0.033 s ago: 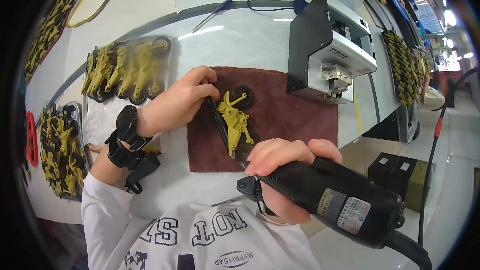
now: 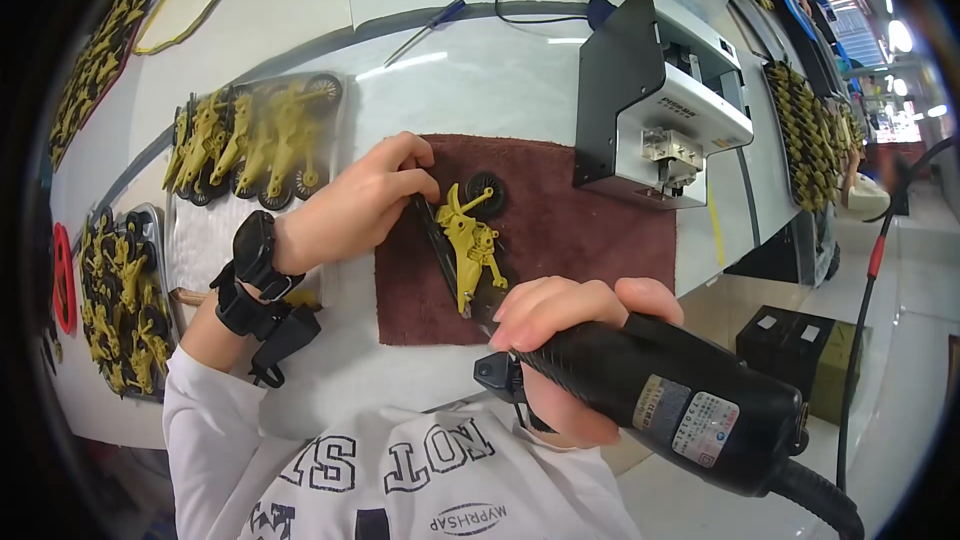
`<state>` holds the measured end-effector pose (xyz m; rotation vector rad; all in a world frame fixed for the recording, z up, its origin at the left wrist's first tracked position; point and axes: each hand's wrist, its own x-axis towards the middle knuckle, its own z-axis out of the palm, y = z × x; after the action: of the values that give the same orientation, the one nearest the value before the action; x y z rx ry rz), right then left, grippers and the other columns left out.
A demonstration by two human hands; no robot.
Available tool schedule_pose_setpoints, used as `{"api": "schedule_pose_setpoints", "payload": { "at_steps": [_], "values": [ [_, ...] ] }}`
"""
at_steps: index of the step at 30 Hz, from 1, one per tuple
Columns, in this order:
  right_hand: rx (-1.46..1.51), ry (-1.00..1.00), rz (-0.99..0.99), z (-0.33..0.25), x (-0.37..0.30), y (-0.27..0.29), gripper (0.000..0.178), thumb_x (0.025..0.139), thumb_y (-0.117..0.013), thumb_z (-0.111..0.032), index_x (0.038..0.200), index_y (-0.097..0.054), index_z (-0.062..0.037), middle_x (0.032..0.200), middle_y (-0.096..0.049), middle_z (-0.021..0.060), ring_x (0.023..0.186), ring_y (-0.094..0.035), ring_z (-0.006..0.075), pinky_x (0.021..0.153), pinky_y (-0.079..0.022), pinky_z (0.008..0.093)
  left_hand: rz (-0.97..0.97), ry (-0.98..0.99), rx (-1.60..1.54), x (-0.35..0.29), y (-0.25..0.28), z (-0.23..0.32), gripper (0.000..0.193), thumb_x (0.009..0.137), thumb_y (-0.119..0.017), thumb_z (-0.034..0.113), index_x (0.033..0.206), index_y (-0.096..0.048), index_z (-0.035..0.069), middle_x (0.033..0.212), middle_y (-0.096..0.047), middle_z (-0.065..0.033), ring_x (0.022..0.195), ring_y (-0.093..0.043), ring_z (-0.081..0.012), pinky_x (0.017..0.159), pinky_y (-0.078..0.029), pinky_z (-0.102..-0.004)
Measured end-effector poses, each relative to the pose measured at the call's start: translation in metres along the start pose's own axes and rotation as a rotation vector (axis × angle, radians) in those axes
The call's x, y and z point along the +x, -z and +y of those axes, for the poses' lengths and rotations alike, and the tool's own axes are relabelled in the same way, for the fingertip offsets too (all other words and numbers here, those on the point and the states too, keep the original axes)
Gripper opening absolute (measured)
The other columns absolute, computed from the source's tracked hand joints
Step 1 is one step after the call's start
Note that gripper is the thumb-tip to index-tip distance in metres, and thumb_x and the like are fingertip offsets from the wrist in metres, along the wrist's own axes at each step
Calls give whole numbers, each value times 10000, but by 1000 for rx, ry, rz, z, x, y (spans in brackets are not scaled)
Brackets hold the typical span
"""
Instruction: The recorder uses an electric screwdriver to attach wheels or components to yellow toy motorcycle models at a workstation.
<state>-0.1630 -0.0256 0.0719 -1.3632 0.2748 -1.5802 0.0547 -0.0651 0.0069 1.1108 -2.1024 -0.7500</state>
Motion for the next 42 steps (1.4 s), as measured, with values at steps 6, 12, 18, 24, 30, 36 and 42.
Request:
{"api": "schedule_pose_setpoints", "payload": {
  "at_steps": [6, 12, 18, 24, 30, 36, 42],
  "values": [
    [13, -15, -18, 1, -1, -2, 614, 849, -620, -166, 1309, -233, -43, 797, -585, 186, 594, -568, 285, 581, -474, 410, -28, 19, -24, 1, 2, -1, 283, 719, -512, -134, 939, -627, 3, 1057, -489, -136, 985, -516, -304, 841, -444, -361],
    [4, -32, -91, 1, 2, 1, 624, 824, -587, -20, 1320, -210, -48, 835, -582, 194, 620, -575, 292, 615, -478, 422, -21, 5, -32, 3, 1, -5, 277, 714, -524, -126, 929, -634, 9, 1018, -511, -124, 963, -524, -304, 833, -447, -367],
    [-12, -52, -114, 0, 4, 3, 641, 816, -574, 16, 1328, -194, -53, 843, -582, 195, 636, -584, 296, 634, -481, 431, -26, -8, -38, 3, 1, -9, 281, 705, -528, -117, 926, -636, 18, 1006, -512, -120, 963, -515, -301, 836, -446, -365],
    [4, -50, -114, 2, 3, 2, 618, 844, -592, -57, 1324, -203, -50, 846, -586, 193, 640, -589, 294, 638, -481, 435, -37, -36, -34, 4, 2, -12, 279, 703, -528, -112, 924, -633, 21, 987, -502, -117, 961, -504, -300, 843, -440, -363],
    [-6, -52, -99, 2, 1, 3, 616, 855, -605, -101, 1322, -205, -46, 843, -588, 191, 643, -593, 292, 637, -482, 432, -94, -34, -29, 7, 7, -10, 289, 697, -523, -102, 936, -625, 22, 994, -488, -124, 967, -501, -304, 846, -437, -360],
    [18, -46, -71, 4, 2, -1, 628, 857, -610, -110, 1323, -193, -43, 842, -587, 193, 640, -592, 293, 635, -484, 431, -133, -24, -26, 8, 10, -9, 292, 687, -521, -96, 934, -622, 22, 995, -486, -127, 967, -502, -307, 848, -437, -362],
    [-17, -54, -103, 1, 5, 1, 629, 858, -607, -91, 1328, -191, -53, 852, -587, 197, 634, -588, 297, 633, -483, 436, -93, -8, -31, 6, 5, -7, 288, 669, -570, -64, 942, -614, 18, 997, -486, -125, 982, -495, -303, 860, -434, -361]
  ]
}}
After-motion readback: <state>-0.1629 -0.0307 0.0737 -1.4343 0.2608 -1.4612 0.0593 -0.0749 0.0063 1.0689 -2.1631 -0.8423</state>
